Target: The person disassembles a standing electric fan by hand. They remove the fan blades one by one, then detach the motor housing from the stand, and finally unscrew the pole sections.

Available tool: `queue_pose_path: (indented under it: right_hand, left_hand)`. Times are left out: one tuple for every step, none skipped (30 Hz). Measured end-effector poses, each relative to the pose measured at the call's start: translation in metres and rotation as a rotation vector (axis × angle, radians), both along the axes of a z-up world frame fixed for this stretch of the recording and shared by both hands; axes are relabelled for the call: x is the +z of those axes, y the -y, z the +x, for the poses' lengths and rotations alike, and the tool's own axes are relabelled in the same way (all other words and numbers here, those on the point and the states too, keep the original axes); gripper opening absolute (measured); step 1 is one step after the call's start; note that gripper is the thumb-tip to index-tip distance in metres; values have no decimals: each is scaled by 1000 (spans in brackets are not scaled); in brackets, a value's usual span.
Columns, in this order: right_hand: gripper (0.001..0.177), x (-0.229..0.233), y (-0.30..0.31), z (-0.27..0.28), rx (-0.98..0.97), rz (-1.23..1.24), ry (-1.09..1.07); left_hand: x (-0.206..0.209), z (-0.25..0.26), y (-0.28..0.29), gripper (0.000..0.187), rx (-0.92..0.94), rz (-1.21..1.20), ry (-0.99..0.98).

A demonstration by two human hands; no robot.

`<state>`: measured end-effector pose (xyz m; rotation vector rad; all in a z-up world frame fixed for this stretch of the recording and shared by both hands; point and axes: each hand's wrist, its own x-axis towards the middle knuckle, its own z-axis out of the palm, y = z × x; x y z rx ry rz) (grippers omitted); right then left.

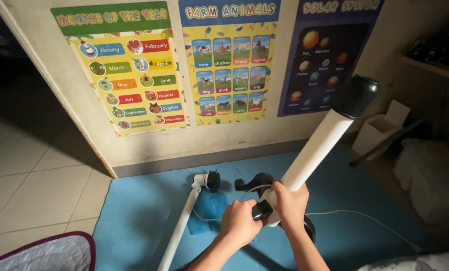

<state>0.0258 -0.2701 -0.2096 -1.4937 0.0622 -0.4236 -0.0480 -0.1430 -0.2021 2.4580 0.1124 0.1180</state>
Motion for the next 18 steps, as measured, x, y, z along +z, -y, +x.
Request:
queue_pose_path:
  right_hand:
    - [23,1,-1,0,4,-4,20]
    - [23,0,-2,-3,12,-6,31]
    - [23,0,-3,-6,20,-7,42]
    - [24,0,-2,-5,-2,-2,24]
    - [25,0,-1,-4,-24,3,6]
    - [27,2,0,-2,-39,7,-10]
    - [26,4,1,0,-28,40,22]
    - [26,4,2,0,-14,71,49]
    - [25,3,4,-1,0,102,75]
    - [25,5,6,1,-17,86,63]
    - [24,6,7,3,-34,70,52]
    - [24,7,8,4,-53,56,39]
    - [24,8,8,5,-52,66,49]
    - [23,7,8,3,-48,71,53]
    - [23,5,8,0,-45,77,58]
    - [23,6,7,1,-47,59,59]
    - [23,7,7,2,-50,41,60]
    - [23,8,4,0,-50,26,57]
  left_hand:
    - [-1,0,0,27,11,6,2]
    - [-1,-4,0,29,-11,-9,40]
    - [-2,-7,0,31,-32,-24,77]
    - [-3,-7,1,34,-60,-39,121]
    - [-3,-6,3,33,-63,-40,111]
    - [-1,-4,4,33,-59,-42,103]
    - [1,-3,5,33,-54,-45,95]
    - [1,-4,6,32,-58,-36,83]
    - [1,-5,7,32,-62,-27,70]
    - [3,-3,8,31,-71,-17,64]
    - [5,-2,8,32,-85,-26,86]
    - [7,-2,8,34,-99,-34,107]
    - [8,-2,8,35,-114,-42,128]
    - [7,-4,8,35,-113,-55,115]
    - [5,-7,10,35,-113,-69,103]
    - [5,-6,10,35,-115,-80,98]
    - [5,-5,11,34,-94,-83,110]
    - [4,-6,10,32,-71,-82,117]
